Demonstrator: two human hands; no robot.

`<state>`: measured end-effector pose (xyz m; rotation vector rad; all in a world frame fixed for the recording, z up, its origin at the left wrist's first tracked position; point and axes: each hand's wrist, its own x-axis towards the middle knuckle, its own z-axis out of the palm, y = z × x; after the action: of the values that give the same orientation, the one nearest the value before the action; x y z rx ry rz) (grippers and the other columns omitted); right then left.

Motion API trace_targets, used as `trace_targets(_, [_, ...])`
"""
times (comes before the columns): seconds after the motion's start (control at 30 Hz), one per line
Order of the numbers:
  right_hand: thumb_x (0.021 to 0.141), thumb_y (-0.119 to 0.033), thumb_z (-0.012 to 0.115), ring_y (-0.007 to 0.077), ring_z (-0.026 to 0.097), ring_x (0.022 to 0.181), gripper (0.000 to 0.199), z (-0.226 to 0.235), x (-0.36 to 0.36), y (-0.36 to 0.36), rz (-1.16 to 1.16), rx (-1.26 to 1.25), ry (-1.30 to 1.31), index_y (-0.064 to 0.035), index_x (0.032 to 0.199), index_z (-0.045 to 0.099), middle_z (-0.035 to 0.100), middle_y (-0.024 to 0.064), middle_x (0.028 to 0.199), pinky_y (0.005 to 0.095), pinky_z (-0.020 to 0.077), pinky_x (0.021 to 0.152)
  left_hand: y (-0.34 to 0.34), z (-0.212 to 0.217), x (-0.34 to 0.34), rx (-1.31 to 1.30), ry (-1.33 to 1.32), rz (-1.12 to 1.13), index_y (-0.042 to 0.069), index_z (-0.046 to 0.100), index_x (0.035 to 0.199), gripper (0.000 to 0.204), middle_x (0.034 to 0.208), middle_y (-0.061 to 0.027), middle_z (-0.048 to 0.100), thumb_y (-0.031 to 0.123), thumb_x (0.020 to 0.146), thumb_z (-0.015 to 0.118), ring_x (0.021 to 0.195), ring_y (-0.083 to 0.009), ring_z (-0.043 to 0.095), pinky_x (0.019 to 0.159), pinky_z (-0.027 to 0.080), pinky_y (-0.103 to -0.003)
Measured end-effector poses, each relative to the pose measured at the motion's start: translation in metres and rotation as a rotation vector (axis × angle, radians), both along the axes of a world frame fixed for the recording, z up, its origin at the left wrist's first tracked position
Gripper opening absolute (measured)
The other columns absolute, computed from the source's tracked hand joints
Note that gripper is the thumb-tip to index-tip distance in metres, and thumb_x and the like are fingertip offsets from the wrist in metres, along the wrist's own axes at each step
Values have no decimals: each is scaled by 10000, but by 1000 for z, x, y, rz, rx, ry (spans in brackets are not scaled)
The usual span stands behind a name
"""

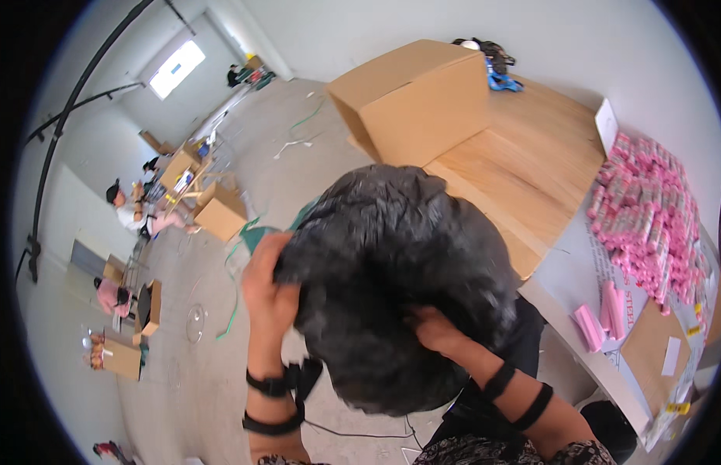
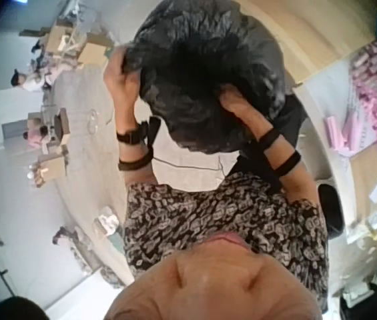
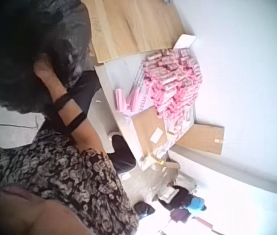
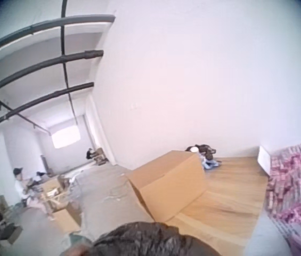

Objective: Applying adhesive labels to small pink plastic tubes.

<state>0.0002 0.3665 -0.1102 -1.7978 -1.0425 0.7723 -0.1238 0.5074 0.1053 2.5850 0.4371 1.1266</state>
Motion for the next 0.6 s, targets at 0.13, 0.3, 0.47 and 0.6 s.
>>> trace_targets(0.13, [889, -124, 602, 264, 639, 976, 306, 18, 0, -32, 59, 204, 485, 59, 1133, 585, 650, 192, 1056, 331, 486, 855, 79, -41, 6, -89, 241, -200, -36, 574, 966, 389, 883, -191, 600, -117, 590, 515, 896, -384, 574, 799, 463, -357])
trace_targets(0.3, [918, -113, 589, 158, 636, 925, 280, 44, 31, -108, 109, 128, 518, 50, 1146, 584, 663, 102, 992, 268, 502, 807, 93, -121, 52, -65, 413, -251, -37, 563, 907, 314, 897, -205, 597, -126, 615, 488, 938, -408, 545, 783, 439, -434])
trace_targets(0.47, [907, -137, 602, 131, 627, 887, 255, 47, 50, -185, -279, 61, 593, 53, 1076, 614, 665, 87, 939, 256, 500, 765, 108, -214, 84, 82, 588, -257, 12, 557, 806, 186, 851, -165, 592, -63, 638, 530, 903, -383, 542, 764, 443, -471])
trace_targets(0.6, [903, -139, 604, 153, 652, 851, 268, 19, 46, -249, -535, 54, 664, 67, 1074, 615, 679, 108, 924, 261, 518, 740, 129, -283, 97, 281, 711, -93, 53, 612, 800, 151, 861, -119, 623, 6, 665, 563, 890, -344, 564, 746, 460, -469])
